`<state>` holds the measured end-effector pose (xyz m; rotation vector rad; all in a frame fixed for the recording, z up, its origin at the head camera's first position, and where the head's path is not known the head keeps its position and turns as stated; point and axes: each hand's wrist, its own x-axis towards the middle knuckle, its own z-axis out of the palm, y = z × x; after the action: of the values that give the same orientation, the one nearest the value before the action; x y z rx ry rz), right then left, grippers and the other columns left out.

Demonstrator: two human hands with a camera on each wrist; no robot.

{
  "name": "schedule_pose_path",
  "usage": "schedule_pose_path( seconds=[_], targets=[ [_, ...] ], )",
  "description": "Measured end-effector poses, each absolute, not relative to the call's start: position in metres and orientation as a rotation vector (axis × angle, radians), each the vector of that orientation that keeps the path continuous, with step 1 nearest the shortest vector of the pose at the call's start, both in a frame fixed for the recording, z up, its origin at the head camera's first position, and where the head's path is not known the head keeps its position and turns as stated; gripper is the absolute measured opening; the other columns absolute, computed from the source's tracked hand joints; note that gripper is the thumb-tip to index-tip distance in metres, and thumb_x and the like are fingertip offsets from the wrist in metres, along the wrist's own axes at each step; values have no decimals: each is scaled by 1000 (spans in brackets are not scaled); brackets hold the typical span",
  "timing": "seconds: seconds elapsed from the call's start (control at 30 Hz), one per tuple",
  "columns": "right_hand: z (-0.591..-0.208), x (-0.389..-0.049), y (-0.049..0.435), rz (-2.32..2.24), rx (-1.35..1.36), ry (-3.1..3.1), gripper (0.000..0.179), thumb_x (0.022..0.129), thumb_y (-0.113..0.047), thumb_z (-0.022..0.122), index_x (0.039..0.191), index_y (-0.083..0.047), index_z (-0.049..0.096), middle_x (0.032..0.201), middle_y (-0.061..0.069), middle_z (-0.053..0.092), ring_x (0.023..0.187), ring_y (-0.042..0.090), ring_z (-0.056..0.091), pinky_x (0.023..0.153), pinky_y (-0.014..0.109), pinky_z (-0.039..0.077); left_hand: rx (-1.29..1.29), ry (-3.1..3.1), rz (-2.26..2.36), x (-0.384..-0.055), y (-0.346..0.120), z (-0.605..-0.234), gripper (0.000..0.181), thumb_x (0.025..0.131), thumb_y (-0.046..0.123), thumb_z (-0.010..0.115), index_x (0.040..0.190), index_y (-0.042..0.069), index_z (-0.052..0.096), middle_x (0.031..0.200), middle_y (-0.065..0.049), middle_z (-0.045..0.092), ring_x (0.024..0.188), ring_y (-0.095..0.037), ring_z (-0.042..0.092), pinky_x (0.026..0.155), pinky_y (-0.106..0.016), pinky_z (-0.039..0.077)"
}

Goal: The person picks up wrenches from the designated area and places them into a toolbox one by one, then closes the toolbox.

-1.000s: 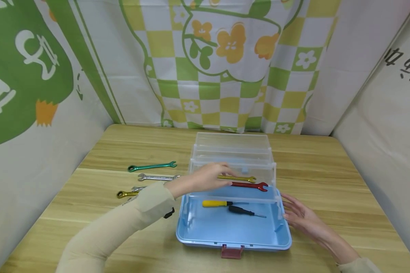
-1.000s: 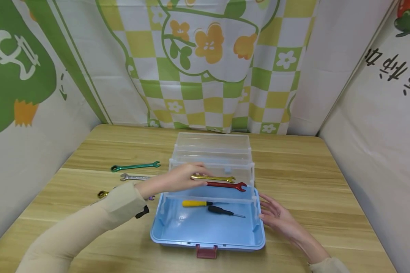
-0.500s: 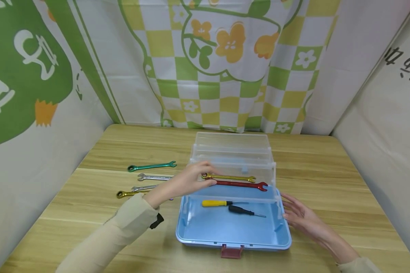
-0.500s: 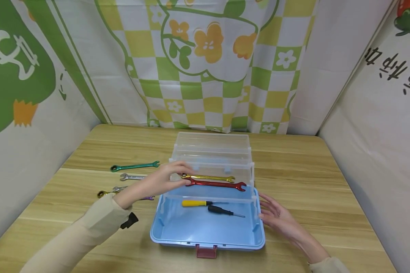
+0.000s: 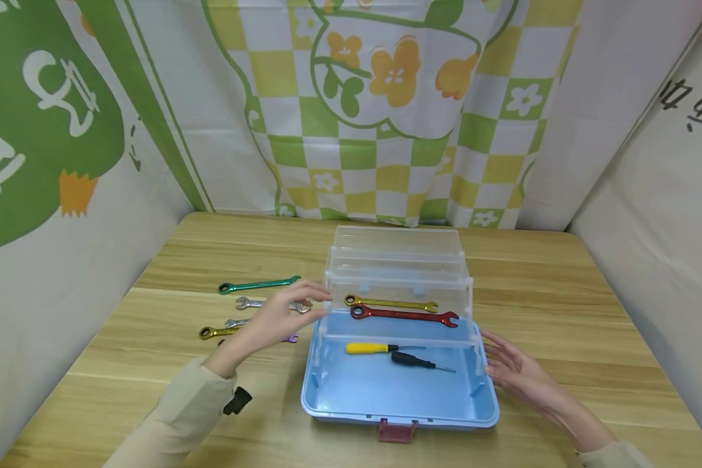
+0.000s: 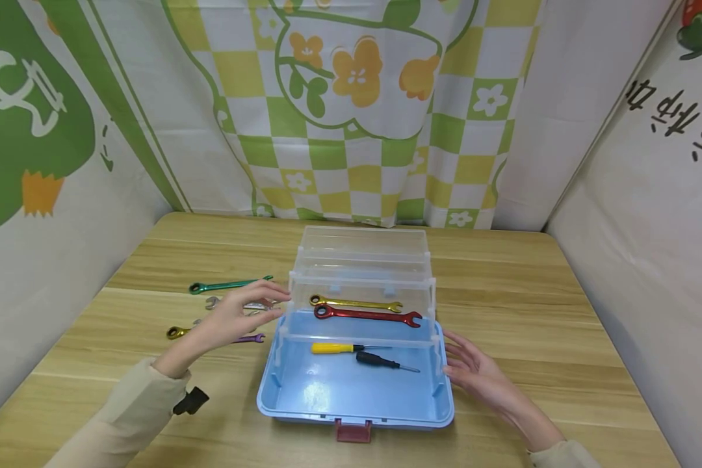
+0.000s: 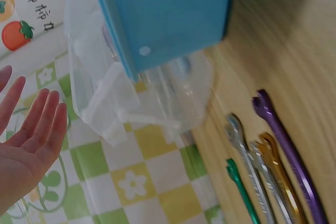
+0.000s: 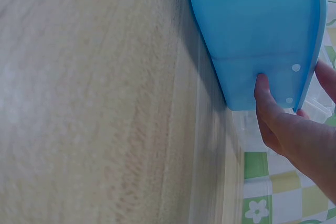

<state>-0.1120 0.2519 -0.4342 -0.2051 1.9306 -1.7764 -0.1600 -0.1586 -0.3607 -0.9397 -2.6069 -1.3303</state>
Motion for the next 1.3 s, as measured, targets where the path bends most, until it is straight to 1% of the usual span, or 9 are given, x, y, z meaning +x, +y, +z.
schedule_pose_path(
  seconds=[0.07,0.2,0.3,0.43,0.67,0.73,1.0,1.17,1.3],
  targets=[
    [-434,-112,252,-1778,-206,1929,69,91,-12,48,141,-6,1,141,31,6,124,38,30,94,41,37,-889,-2618,-1340,-158,-166,-365,21,82,8,61,102,3,63,109,-8,58,92,-22,56,77,-35,48],
    [-435,-112,253,-1797,-231,1914,68,91,-10,47,141,-5,1,140,32,6,121,29,37,94,39,38,-814,-2641,-1309,-155,-178,-374,19,82,11,62,101,5,64,110,-9,58,94,-20,56,78,-32,48],
    [-436,-112,254,-1811,-258,1897,67,91,-9,46,141,-5,1,140,32,5,119,22,40,94,38,38,-793,-2642,-1278,-153,-187,-381,19,82,12,62,101,7,64,110,-8,59,98,-19,55,78,-33,47],
    [-437,-113,254,-1816,-277,1875,66,92,-9,45,141,-5,2,140,32,4,118,18,40,94,36,37,-765,-2649,-1279,-150,-199,-388,19,81,10,63,100,9,64,108,-5,60,99,-20,55,77,-35,48],
    [-437,-113,254,-1821,-283,1868,65,92,-9,45,141,-6,2,140,32,5,119,20,40,94,35,38,-676,-2707,-1263,-145,-213,-399,20,80,7,64,100,9,64,104,-7,61,92,-22,56,77,-43,47],
    [-437,-113,255,-1819,-284,1869,65,92,-9,44,141,-6,2,140,32,5,120,22,39,94,35,38,-654,-2721,-1262,-145,-217,-402,21,79,7,64,100,8,64,103,-6,61,93,-22,56,77,-42,47],
    [-436,-112,252,-1811,-254,1884,67,91,-9,46,141,-5,2,140,31,5,122,29,35,94,37,38,-595,-2784,-1270,-145,-228,-412,23,77,6,66,100,3,64,103,-12,61,93,-30,57,76,-44,47],
    [-436,-112,253,-1824,-253,1881,68,91,-9,47,141,-4,1,140,32,5,121,25,37,94,36,38,-592,-2810,-1203,-146,-232,-416,22,77,5,66,98,1,64,100,-11,61,92,-30,57,77,-45,47],
    [-435,-112,254,-1815,-247,1896,68,91,-9,47,141,-4,1,140,32,5,123,32,33,94,36,38,-589,-2851,-1092,-149,-237,-419,19,76,3,66,95,-1,64,93,-9,61,88,-28,57,78,-44,47]
  ],
)
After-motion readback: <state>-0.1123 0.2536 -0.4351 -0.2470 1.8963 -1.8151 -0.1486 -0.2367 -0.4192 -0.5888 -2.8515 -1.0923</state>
